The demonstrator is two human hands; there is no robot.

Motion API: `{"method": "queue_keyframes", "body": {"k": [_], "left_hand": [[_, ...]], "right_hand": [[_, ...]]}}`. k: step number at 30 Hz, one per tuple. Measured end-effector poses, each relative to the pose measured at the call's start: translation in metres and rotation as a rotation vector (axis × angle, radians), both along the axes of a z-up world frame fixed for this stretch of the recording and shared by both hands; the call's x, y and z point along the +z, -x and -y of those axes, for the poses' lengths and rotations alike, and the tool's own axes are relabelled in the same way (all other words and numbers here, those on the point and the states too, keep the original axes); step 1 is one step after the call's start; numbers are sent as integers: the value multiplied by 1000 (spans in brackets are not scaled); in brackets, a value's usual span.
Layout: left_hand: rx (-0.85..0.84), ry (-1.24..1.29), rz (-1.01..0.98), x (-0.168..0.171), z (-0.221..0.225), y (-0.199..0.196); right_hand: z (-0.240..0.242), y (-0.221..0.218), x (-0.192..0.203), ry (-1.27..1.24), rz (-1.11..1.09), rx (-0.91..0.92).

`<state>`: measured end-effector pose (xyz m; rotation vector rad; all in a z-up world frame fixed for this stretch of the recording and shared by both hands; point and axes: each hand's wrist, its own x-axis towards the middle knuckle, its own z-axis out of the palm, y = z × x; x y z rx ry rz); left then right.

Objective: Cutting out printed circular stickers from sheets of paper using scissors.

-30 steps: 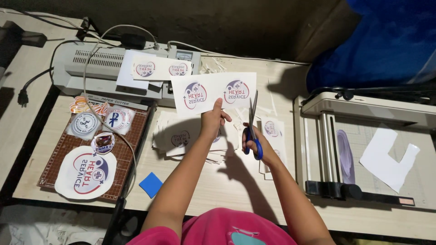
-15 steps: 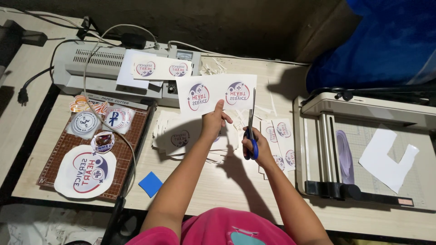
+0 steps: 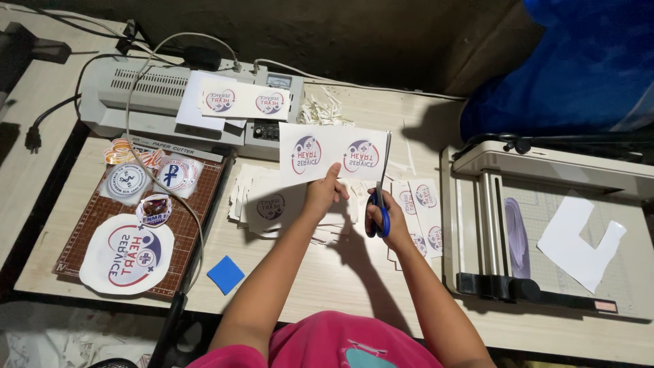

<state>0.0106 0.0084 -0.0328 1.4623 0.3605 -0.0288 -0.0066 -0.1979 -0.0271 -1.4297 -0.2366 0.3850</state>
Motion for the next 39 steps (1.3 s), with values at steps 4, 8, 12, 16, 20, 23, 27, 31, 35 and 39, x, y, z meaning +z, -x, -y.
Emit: {"method": "queue_keyframes", "body": {"k": [4,8,12,16,20,23,27,31,35,39], "left_hand": [[5,43,4,1,0,6],[-19,-9,-86,-10,-2,7],[-41,-171,-255,-18,-13,9],[-73,-140,-302,17,-44,19],[-495,-276,-184,10,-72,14],[-612,-393,-82,14,-67,9],[-246,-499,186,15,-44,0],[83,-455,244,27,-38,-8],[311,-470,410,55,-44,-9],[371,-573,533,66,-53,-15]], "right_hand": [[1,-3,-21,-78,-24,4],[1,-4,-32,-97,36,25],[1,0,-45,-57,-156,-20],[8,-5,-36,-106,-251,10],[11,-16,-6,-77,-215,-43],[2,-12,16,44,-55,-49],[-15,0,35,210,89,-131],[-19,19,62,139,6,-120],[-4,38,40,62,5,146],[7,59,30,-2,41,377]]}}
